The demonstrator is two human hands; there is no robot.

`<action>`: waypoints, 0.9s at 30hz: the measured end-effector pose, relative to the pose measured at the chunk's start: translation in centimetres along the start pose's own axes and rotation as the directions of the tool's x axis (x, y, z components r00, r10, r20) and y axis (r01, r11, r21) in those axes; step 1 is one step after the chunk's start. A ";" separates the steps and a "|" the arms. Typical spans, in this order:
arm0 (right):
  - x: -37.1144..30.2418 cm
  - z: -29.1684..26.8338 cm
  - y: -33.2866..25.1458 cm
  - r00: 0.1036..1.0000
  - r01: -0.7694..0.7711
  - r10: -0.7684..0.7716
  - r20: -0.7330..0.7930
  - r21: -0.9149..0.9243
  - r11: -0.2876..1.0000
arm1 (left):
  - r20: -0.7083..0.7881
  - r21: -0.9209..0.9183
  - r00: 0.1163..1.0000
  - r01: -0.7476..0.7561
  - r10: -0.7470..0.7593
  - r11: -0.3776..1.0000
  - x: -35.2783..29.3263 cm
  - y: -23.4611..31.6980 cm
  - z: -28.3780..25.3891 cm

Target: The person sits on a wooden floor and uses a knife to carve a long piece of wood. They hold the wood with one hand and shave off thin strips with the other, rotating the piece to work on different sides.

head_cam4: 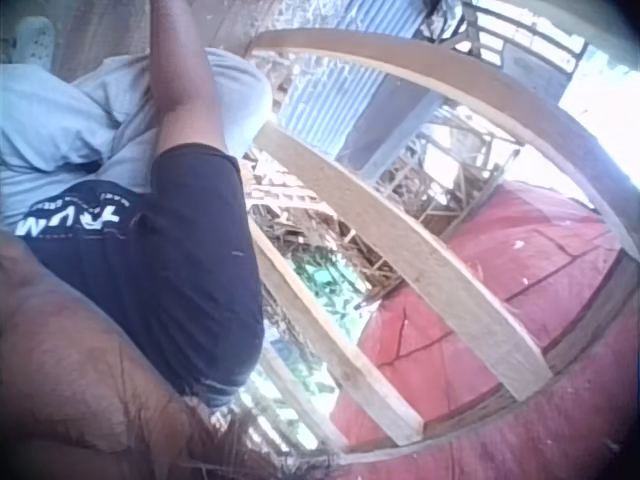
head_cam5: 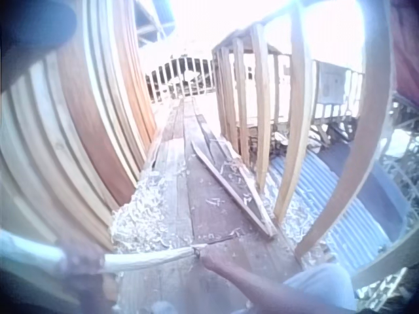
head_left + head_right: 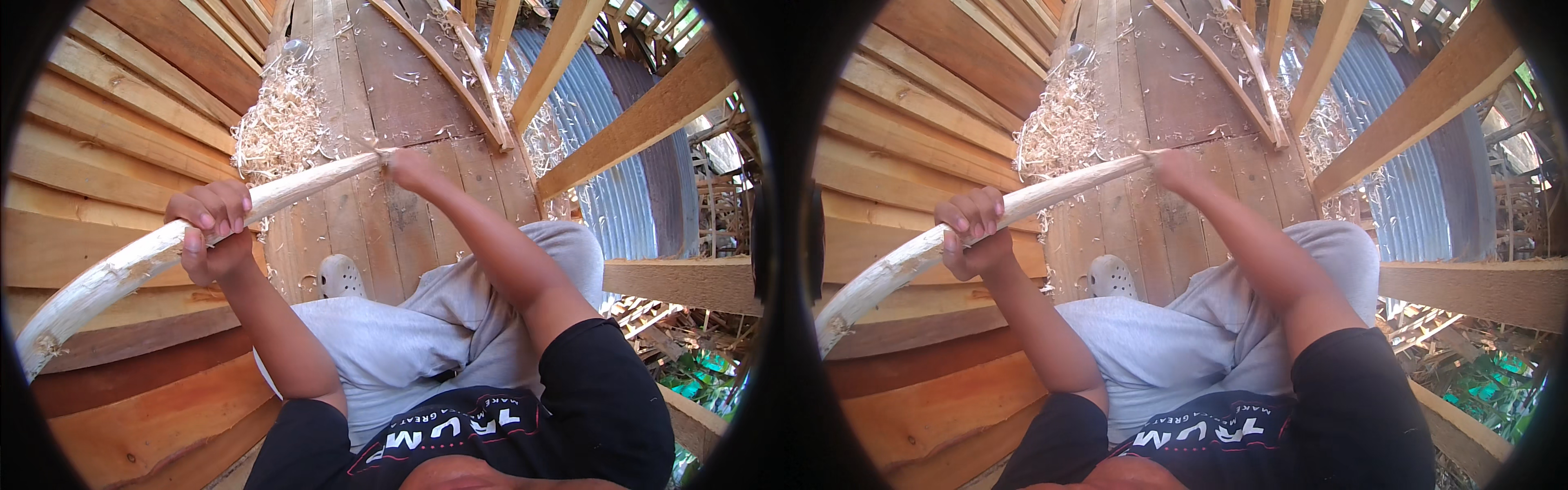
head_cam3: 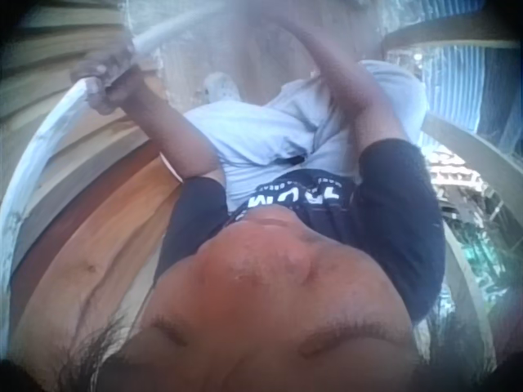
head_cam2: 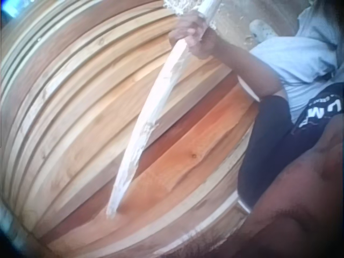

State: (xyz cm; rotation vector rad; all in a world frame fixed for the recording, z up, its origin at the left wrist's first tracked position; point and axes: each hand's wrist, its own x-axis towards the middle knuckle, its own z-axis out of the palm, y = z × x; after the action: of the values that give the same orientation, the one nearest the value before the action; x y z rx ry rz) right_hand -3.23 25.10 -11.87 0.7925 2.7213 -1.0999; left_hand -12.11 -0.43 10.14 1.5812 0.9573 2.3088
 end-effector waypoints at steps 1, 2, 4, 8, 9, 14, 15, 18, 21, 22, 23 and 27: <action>0.4 -0.5 0.8 1.000 -0.003 0.003 0.009 -0.075 0.997 | 0.026 -0.009 1.000 0.004 -0.004 1.000 0.2 0.1 -0.2; 0.7 -0.2 1.0 1.000 -0.020 0.023 0.019 -0.114 0.993 | 0.034 0.010 0.999 0.015 -0.015 1.000 0.2 0.2 -0.2; 0.0 -0.3 0.1 0.997 -0.045 0.055 0.048 -0.197 0.979 | 0.037 0.058 0.999 0.035 -0.037 0.998 -0.2 0.4 -0.2; -3.6 -2.6 -7.2 0.999 0.032 -0.032 0.001 -0.064 0.997 | 0.005 0.052 0.999 0.034 -0.034 0.998 -1.0 0.8 -1.0; -3.7 -2.6 -8.4 1.000 0.004 -0.004 0.031 -0.017 1.000 | -0.005 0.058 0.999 0.032 -0.031 0.998 -1.1 1.0 -1.1; 0.5 -0.8 1.0 0.998 -0.047 0.051 0.021 -0.174 0.984 | 0.059 0.024 0.998 0.033 -0.035 0.999 0.0 0.3 -0.5; 0.4 -0.4 0.7 0.993 -0.116 0.113 -0.025 -0.155 0.981 | 0.057 0.035 0.998 0.033 -0.035 0.999 -0.1 0.4 -0.5; -0.2 0.2 -0.2 0.965 -0.240 0.227 -0.128 -0.095 0.966 | 0.052 0.052 0.998 0.043 -0.046 0.998 -0.4 0.5 -1.0; -0.4 -0.5 -1.3 0.944 -0.293 0.268 -0.195 -0.112 0.950 | 0.002 0.079 0.999 0.041 -0.042 0.996 -0.6 0.8 -0.9; -0.1 -0.7 -1.4 0.937 -0.305 0.274 -0.217 -0.127 0.944 | -0.018 0.092 0.999 0.038 -0.036 0.995 -0.4 0.8 -0.8; 0.0 -0.6 -1.1 0.933 -0.278 0.231 -0.275 -0.148 0.949 | -0.033 0.087 0.999 0.029 -0.026 0.996 -0.3 0.7 -0.7; 0.5 0.0 -0.1 0.909 -0.242 0.142 -0.391 -0.219 0.945 | -0.108 0.096 0.994 0.016 -0.006 0.995 -0.1 0.2 -0.2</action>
State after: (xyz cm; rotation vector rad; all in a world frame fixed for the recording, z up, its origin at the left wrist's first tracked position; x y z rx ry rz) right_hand -3.72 25.25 -11.97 1.3042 2.9098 -0.5742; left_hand -12.18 -0.74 10.16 1.4950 1.1155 2.3950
